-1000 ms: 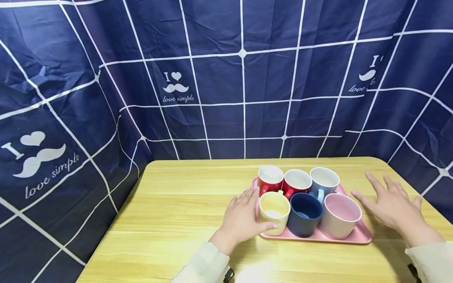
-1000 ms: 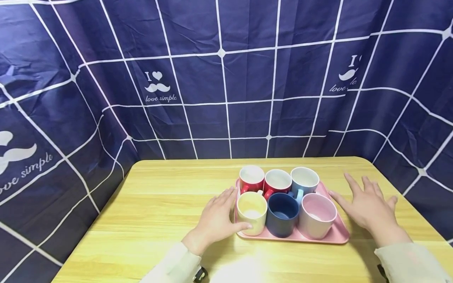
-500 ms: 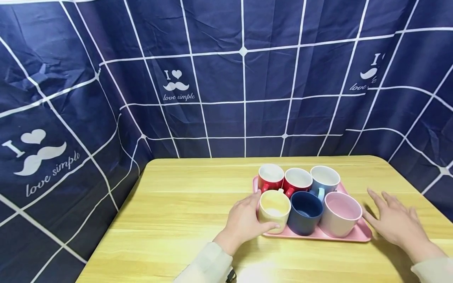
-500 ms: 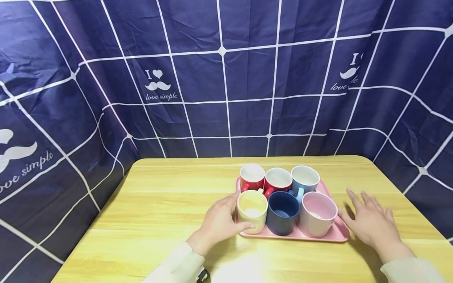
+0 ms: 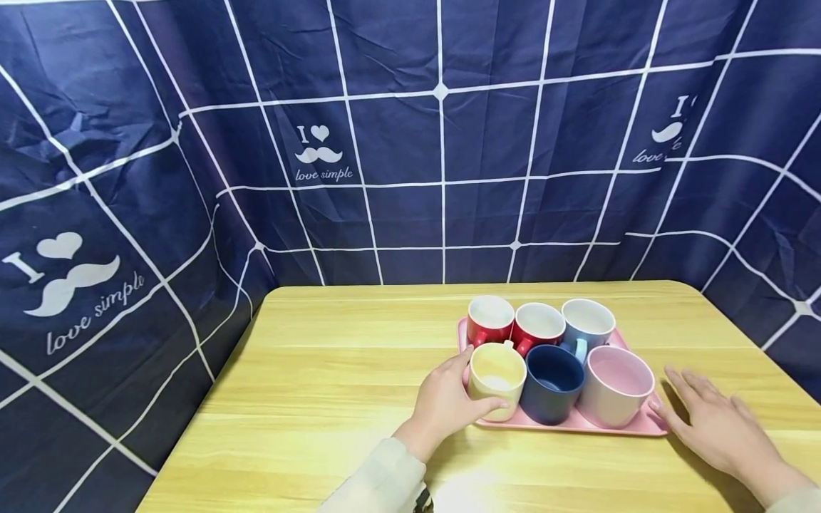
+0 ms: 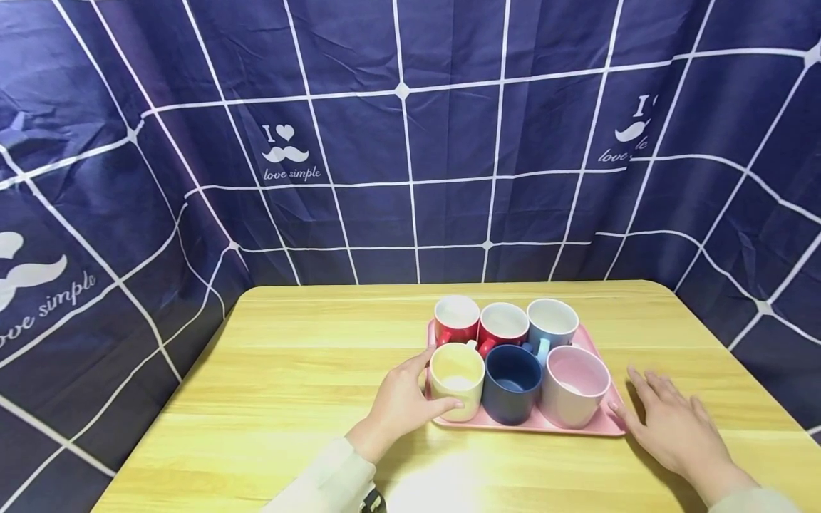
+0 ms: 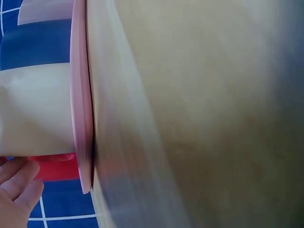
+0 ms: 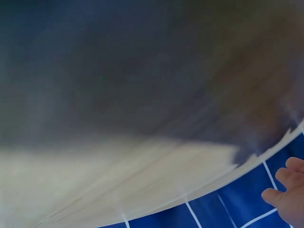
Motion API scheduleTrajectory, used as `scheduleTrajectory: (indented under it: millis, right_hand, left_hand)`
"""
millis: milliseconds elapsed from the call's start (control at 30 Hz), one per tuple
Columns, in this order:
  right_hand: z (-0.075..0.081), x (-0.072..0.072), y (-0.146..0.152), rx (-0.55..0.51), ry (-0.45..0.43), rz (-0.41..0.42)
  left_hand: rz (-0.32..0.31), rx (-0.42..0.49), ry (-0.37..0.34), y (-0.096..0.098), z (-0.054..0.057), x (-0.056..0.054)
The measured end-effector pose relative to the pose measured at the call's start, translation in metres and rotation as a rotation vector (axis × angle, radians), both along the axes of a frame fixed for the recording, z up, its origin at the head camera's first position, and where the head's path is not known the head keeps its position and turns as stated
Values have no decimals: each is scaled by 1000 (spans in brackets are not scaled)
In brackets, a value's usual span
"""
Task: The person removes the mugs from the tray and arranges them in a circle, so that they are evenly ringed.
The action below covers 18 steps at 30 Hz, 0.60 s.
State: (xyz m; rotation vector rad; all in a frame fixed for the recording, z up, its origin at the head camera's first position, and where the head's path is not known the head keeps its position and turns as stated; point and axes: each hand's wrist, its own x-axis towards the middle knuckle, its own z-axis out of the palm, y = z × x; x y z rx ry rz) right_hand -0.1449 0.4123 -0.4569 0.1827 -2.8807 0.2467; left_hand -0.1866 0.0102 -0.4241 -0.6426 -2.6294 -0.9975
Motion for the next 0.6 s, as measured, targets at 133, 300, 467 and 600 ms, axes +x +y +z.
scheduleTrajectory:
  millis: [133,300,467,600]
  right_hand:
    - [-7,5,-1,-20,20,28]
    - [-13,11,-4,-41,11,52]
    - [-15,17,-3,-59,9,76]
    - [-17,21,-2,-60,15,90]
  left_hand:
    - [-5,82,-28,1,-1,0]
    - [-9,167,-42,2,-4,-1]
    - [-11,193,-55,4,-5,-1]
    - [-18,212,-63,4,-5,-1]
